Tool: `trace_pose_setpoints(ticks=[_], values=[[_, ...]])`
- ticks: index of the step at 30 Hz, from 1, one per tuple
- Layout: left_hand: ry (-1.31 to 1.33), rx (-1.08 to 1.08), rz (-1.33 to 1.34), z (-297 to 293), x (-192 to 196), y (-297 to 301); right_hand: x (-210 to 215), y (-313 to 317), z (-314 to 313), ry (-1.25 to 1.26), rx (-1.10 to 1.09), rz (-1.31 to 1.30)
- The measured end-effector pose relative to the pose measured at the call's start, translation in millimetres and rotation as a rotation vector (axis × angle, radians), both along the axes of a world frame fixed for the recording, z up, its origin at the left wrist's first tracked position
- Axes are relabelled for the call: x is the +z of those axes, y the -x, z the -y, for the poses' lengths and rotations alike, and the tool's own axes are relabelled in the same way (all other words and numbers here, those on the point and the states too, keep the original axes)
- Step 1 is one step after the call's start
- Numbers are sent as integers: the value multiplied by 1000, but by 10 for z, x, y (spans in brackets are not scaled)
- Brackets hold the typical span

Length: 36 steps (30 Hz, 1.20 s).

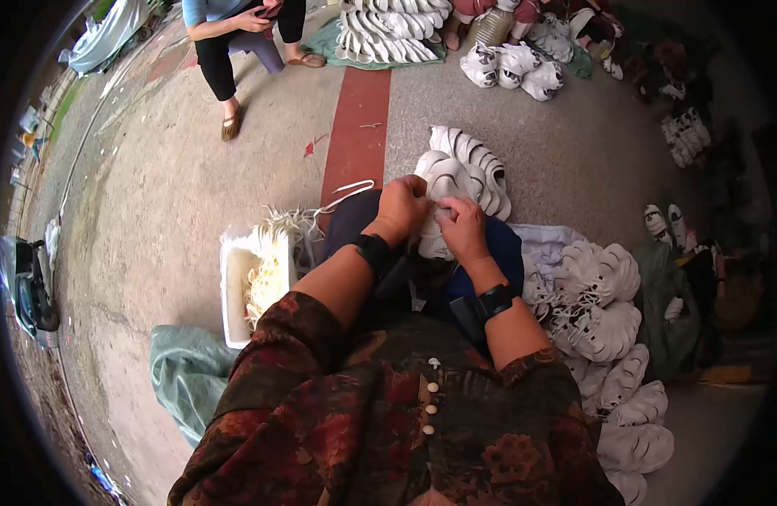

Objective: The recorder is lacing white athletic shoes, inserting laces through the eyelets and securing them.

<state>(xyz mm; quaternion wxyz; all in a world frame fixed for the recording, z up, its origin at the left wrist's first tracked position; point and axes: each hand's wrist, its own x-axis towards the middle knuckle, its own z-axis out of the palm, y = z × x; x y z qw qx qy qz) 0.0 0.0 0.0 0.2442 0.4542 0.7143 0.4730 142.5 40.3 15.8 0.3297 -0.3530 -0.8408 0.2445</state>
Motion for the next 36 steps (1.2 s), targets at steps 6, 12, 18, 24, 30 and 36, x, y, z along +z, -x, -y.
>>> trace_pose_setpoints(ticks=[6,12,18,24,30,36], values=[[107,30,48,-68,61,-105,73,-71,-87,103,-5,53],[69,1,-135,44,165,-220,34,-51,-133,228,-29,-18],[47,-203,-191,94,110,-164,11,33,-76,144,-30,30],[37,-234,-628,88,274,-284,-19,43,-18,-176,-56,184],[98,-287,-45,105,124,57,137,54,108,-242,18,343],[65,-276,35,135,114,84,126,68,101,-325,75,372]])
